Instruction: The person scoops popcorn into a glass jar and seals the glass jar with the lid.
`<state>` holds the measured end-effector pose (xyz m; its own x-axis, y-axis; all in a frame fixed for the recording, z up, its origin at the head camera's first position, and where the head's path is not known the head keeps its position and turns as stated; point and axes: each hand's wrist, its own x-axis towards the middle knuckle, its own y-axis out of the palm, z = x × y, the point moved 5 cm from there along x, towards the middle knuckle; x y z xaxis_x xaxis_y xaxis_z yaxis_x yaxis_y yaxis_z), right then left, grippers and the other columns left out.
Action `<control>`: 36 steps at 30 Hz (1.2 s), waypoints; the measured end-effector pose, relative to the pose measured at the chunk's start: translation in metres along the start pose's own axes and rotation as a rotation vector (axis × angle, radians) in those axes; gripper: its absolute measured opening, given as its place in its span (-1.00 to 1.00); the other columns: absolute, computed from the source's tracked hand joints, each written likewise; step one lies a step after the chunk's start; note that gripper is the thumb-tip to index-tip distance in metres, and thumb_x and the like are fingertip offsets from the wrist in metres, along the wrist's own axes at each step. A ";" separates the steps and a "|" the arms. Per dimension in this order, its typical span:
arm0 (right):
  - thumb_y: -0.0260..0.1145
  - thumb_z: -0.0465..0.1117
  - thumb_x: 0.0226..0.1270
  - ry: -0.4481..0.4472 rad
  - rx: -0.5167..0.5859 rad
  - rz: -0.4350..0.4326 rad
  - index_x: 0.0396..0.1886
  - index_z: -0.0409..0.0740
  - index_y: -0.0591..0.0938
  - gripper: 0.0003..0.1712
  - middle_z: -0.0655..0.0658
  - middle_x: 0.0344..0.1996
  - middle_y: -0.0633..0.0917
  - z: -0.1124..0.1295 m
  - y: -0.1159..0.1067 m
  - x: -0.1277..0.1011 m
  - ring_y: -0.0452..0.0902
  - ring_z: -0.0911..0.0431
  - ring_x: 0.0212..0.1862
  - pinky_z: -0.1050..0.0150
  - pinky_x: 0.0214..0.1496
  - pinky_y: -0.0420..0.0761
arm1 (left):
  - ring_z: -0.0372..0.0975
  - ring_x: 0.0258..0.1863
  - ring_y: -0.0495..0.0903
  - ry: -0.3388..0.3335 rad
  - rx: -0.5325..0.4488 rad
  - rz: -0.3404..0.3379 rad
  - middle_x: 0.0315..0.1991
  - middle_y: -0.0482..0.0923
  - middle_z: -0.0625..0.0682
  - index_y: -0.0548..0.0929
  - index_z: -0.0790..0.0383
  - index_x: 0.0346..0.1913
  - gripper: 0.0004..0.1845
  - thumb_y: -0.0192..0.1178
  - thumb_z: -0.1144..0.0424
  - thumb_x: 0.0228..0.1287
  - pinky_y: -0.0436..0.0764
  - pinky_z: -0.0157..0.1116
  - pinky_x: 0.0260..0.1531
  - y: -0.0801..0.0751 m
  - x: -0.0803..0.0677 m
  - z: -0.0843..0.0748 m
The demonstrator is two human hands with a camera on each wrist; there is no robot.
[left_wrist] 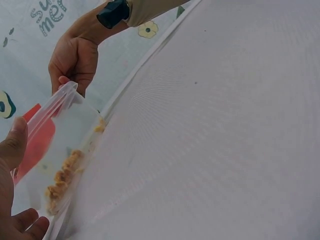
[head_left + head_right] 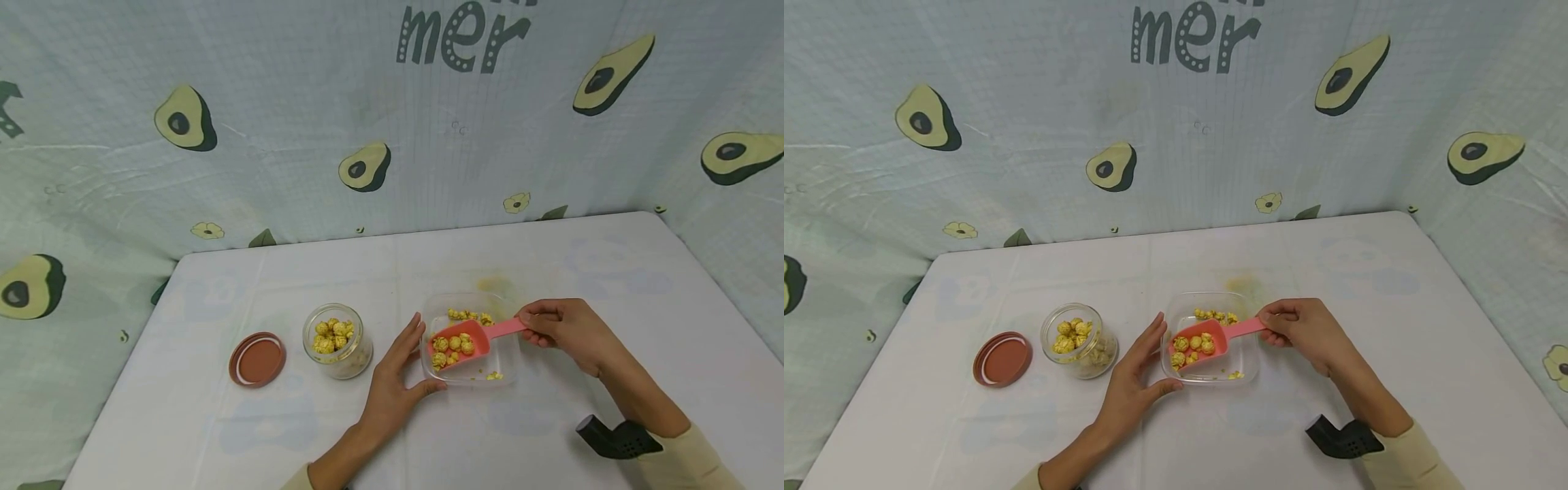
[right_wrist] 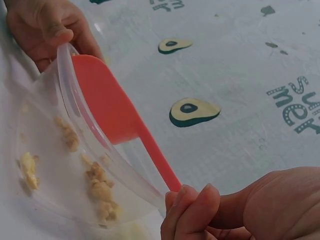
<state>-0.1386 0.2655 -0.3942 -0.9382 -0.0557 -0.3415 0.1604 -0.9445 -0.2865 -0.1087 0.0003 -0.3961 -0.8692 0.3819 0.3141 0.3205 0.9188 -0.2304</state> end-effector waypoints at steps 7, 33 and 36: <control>0.19 -0.18 0.43 -0.005 0.023 -0.002 0.09 -0.51 0.49 -0.55 -0.23 -0.34 0.67 0.000 -0.007 -0.001 0.55 0.15 -0.39 0.32 -0.29 0.68 | 0.05 0.31 0.29 -0.069 0.007 0.000 0.42 0.11 0.30 0.29 0.49 0.35 -0.13 0.44 0.50 -0.11 0.45 -0.08 0.17 0.000 0.000 -0.003; 0.22 -0.18 0.41 -0.111 0.078 0.066 0.03 -0.48 0.52 -0.58 -0.17 -0.36 0.67 0.080 0.020 0.008 0.58 0.16 -0.36 0.37 -0.23 0.67 | -0.05 0.19 0.45 0.225 -0.042 -0.226 0.22 0.38 0.34 0.29 0.56 0.29 -0.23 0.32 0.70 -0.06 0.53 -0.23 0.10 -0.054 -0.057 -0.039; 0.22 -0.19 0.41 -0.111 0.059 0.074 0.00 -0.47 0.54 -0.61 -0.18 -0.37 0.66 0.089 0.030 0.010 0.56 0.17 -0.39 0.37 -0.26 0.67 | -0.02 0.18 0.45 0.381 -0.055 -0.315 0.12 0.41 0.45 0.29 0.74 0.19 -0.36 0.31 0.66 0.01 0.53 -0.24 0.11 -0.069 -0.060 -0.050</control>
<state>-0.1709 0.2082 -0.3270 -0.9531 -0.1586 -0.2578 0.2155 -0.9537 -0.2098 -0.0596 -0.0811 -0.3529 -0.7310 0.0844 0.6772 0.0922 0.9954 -0.0245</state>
